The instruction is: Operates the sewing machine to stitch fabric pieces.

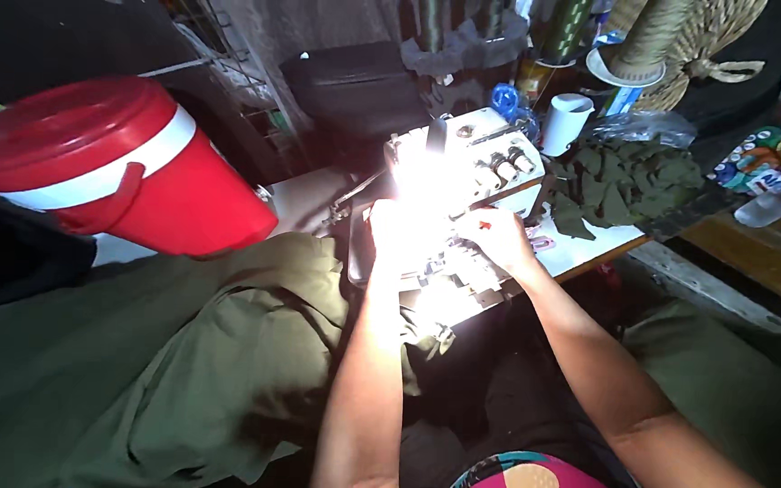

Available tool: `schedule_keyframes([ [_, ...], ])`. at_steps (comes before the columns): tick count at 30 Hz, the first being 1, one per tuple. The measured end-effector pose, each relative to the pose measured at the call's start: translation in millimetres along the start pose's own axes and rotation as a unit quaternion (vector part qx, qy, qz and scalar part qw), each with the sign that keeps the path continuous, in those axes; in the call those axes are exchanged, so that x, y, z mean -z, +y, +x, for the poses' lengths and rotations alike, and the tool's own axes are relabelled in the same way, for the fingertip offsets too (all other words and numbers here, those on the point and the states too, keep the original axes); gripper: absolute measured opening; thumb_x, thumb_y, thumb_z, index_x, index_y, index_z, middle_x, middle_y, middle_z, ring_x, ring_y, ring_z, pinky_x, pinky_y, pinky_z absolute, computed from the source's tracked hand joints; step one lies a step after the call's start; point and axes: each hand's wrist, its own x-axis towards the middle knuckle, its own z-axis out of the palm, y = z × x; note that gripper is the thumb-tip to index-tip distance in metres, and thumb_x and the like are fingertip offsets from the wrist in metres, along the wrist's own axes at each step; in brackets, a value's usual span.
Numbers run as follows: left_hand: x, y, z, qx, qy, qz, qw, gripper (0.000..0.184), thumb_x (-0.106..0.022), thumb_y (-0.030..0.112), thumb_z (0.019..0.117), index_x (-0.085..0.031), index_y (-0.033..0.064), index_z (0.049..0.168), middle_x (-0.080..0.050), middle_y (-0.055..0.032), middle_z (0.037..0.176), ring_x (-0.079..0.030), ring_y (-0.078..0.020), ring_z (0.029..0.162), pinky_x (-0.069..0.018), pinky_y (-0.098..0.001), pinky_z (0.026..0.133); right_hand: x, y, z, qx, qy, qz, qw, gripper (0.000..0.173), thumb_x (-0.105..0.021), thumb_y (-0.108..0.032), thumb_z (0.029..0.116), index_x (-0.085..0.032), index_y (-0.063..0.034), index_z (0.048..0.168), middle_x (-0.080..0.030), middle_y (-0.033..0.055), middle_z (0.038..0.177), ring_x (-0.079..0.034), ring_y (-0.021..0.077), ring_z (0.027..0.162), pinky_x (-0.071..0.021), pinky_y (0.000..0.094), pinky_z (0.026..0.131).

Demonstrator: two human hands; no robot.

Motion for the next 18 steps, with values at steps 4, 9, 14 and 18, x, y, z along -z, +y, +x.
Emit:
schedule_keyframes([
  [4,7.6,-19.3,-19.0,-0.083,0.021,-0.098,0.992,0.025,-0.061,0.012,0.1015,-0.064,-0.0027,0.122,-0.065,-0.0244,0.122,-0.063,-0.0375,0.113,-0.0486,-0.0556,0.098,19.7,22.9,-17.4,-0.012,0.034,0.017,0.999,0.010,-0.075,-0.011,0.0919,-0.077,-0.0061,0.100,-0.074,0.0066,0.091,-0.068,0.0139,0.077,-0.0576,0.0364,0.073],
  [9,13.8,-48.7,-12.4,-0.035,0.061,-0.176,0.982,0.024,-0.053,0.015,0.1049,-0.064,-0.0005,0.120,-0.069,-0.0174,0.113,-0.067,-0.0256,0.100,-0.0549,-0.0478,0.090,41.7,39.3,-40.3,-0.078,0.050,0.063,0.994,0.012,-0.078,-0.010,0.0894,-0.077,-0.0083,0.101,-0.074,0.0032,0.087,-0.066,0.0104,0.071,-0.0574,0.0333,0.068],
  [14,25.4,-57.3,-29.4,0.016,0.136,-0.216,0.967,0.026,-0.056,0.017,0.1045,-0.064,-0.0012,0.121,-0.069,-0.0146,0.109,-0.068,-0.0188,0.098,-0.0561,-0.0411,0.090,55.5,41.3,-52.2,-0.102,0.073,0.079,0.989,0.010,-0.077,-0.009,0.0892,-0.077,-0.0087,0.099,-0.074,0.0027,0.089,-0.065,0.0085,0.068,-0.0557,0.0297,0.064],
  [18,32.5,-49.1,-26.5,0.098,0.097,-0.522,0.842,0.038,-0.033,0.026,0.1130,-0.048,0.0005,0.136,-0.058,-0.0081,0.125,-0.059,-0.0104,0.111,-0.0504,-0.0322,0.099,39.6,34.9,-50.8,-0.078,0.082,0.094,0.989,0.011,-0.076,-0.005,0.0892,-0.076,-0.0065,0.100,-0.073,0.0041,0.089,-0.066,0.0094,0.071,-0.0576,0.0298,0.068],
])
